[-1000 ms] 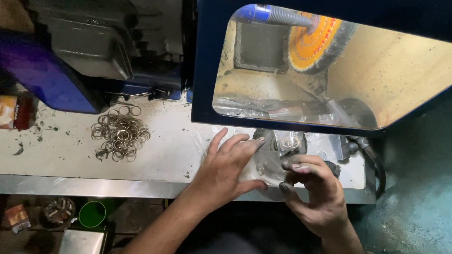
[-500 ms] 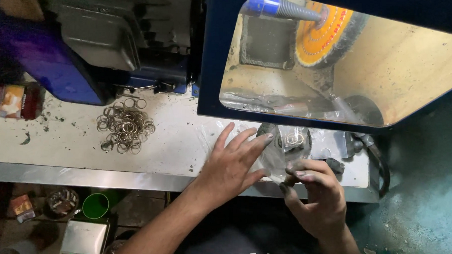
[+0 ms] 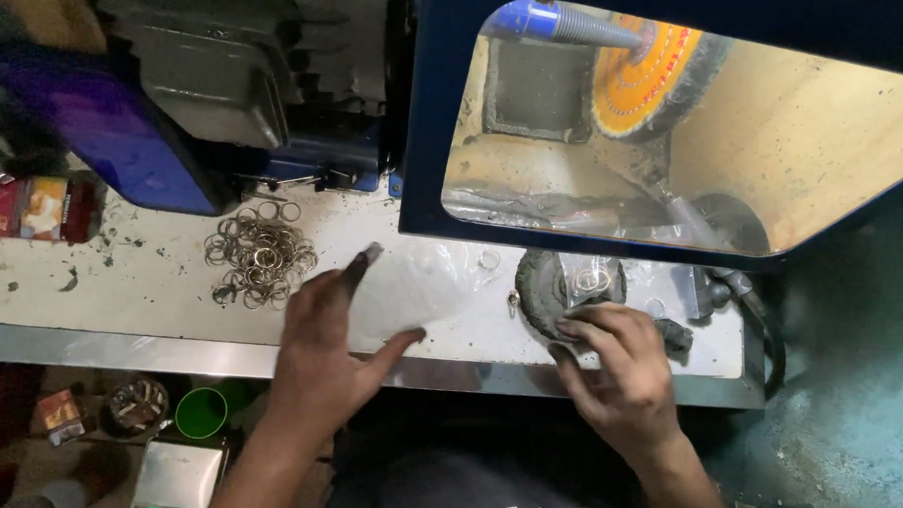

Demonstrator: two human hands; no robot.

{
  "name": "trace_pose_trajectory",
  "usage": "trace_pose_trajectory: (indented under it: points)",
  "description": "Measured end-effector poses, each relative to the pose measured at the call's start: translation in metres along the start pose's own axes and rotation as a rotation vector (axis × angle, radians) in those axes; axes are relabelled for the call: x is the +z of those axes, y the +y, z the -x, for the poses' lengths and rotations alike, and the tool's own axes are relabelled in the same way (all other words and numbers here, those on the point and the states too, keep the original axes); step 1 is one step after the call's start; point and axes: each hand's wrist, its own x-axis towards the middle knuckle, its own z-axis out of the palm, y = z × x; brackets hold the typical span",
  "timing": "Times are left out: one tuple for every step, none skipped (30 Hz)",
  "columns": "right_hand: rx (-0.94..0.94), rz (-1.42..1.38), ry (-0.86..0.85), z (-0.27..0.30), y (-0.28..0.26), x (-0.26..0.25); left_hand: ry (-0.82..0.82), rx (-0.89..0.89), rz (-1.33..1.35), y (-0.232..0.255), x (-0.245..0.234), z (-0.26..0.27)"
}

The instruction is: Using a handheld rotary tool to polish small metal rings and then sorting them into plastic bags at a workbench.

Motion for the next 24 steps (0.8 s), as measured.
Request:
trace_pose_trajectory:
  points:
    - [-0.054, 0.084, -0.074, -0.007, -0.003, 0.004, 0.134, 0.109, -0.189, -0.011, -0.004, 0.006]
    - [-0.109, 0.169, -0.147, -0.015, -0.005, 0.009, 0.267, 0.221, -0.379, -0.023, -0.008, 0.011]
    - [-0.11, 0.166, -0.145, -0.017, -0.004, 0.017, 0.268, 0.221, -0.382, -0.023, -0.012, 0.012]
    - [-0.12, 0.214, -0.161, -0.02, -0.002, 0.024, 0.275, 0.215, -0.465, -0.023, -0.016, 0.012]
    - [-0.131, 0.263, -0.178, -0.024, -0.001, 0.032, 0.283, 0.21, -0.548, -0.022, -0.021, 0.013]
    - [-0.141, 0.257, -0.174, -0.026, -0.001, 0.034, 0.291, 0.204, -0.556, -0.021, -0.023, 0.012]
    - [-0.091, 0.275, -0.213, -0.028, -0.002, 0.036, 0.274, 0.205, -0.551, -0.019, -0.025, 0.012]
    - [-0.042, 0.291, -0.254, -0.031, -0.003, 0.038, 0.258, 0.202, -0.547, -0.018, -0.027, 0.012]
    - [-0.054, 0.283, -0.253, -0.032, -0.003, 0.038, 0.266, 0.193, -0.556, -0.019, -0.027, 0.013]
    - [-0.074, 0.28, -0.245, -0.032, -0.004, 0.037, 0.254, 0.211, -0.524, -0.02, -0.028, 0.014]
    - [-0.094, 0.278, -0.238, -0.032, -0.004, 0.036, 0.242, 0.229, -0.493, -0.02, -0.027, 0.014]
    - [-0.099, 0.272, -0.236, -0.031, -0.003, 0.036, 0.245, 0.225, -0.5, -0.019, -0.029, 0.016]
    - [-0.108, 0.28, -0.242, -0.031, -0.003, 0.036, 0.259, 0.236, -0.437, -0.018, -0.029, 0.017]
    - [-0.115, 0.288, -0.248, -0.03, -0.002, 0.035, 0.272, 0.249, -0.373, -0.016, -0.03, 0.018]
    - [-0.118, 0.283, -0.246, -0.03, -0.002, 0.036, 0.274, 0.246, -0.379, -0.018, -0.032, 0.024]
    - [-0.132, 0.302, -0.236, -0.029, -0.001, 0.036, 0.284, 0.215, -0.351, -0.019, -0.033, 0.029]
    - [-0.146, 0.32, -0.225, -0.029, -0.001, 0.036, 0.293, 0.183, -0.323, -0.021, -0.034, 0.035]
    - [-0.15, 0.317, -0.224, -0.028, -0.002, 0.036, 0.296, 0.18, -0.327, -0.027, -0.038, 0.041]
    - [-0.138, 0.313, -0.235, -0.028, -0.003, 0.036, 0.282, 0.083, -0.332, -0.034, -0.043, 0.047]
    - [-0.127, 0.31, -0.246, -0.027, -0.003, 0.036, 0.269, -0.013, -0.335, -0.04, -0.046, 0.052]
    - [-0.131, 0.308, -0.244, -0.028, -0.004, 0.036, 0.272, -0.015, -0.337, -0.05, -0.058, 0.057]
    - [-0.129, 0.278, -0.227, -0.028, -0.005, 0.037, 0.301, -0.088, -0.395, -0.059, -0.069, 0.062]
    - [-0.127, 0.248, -0.21, -0.028, -0.005, 0.037, 0.33, -0.161, -0.453, -0.068, -0.08, 0.067]
    - [-0.125, 0.252, -0.208, -0.029, -0.007, 0.036, 0.33, -0.156, -0.45, -0.08, -0.092, 0.074]
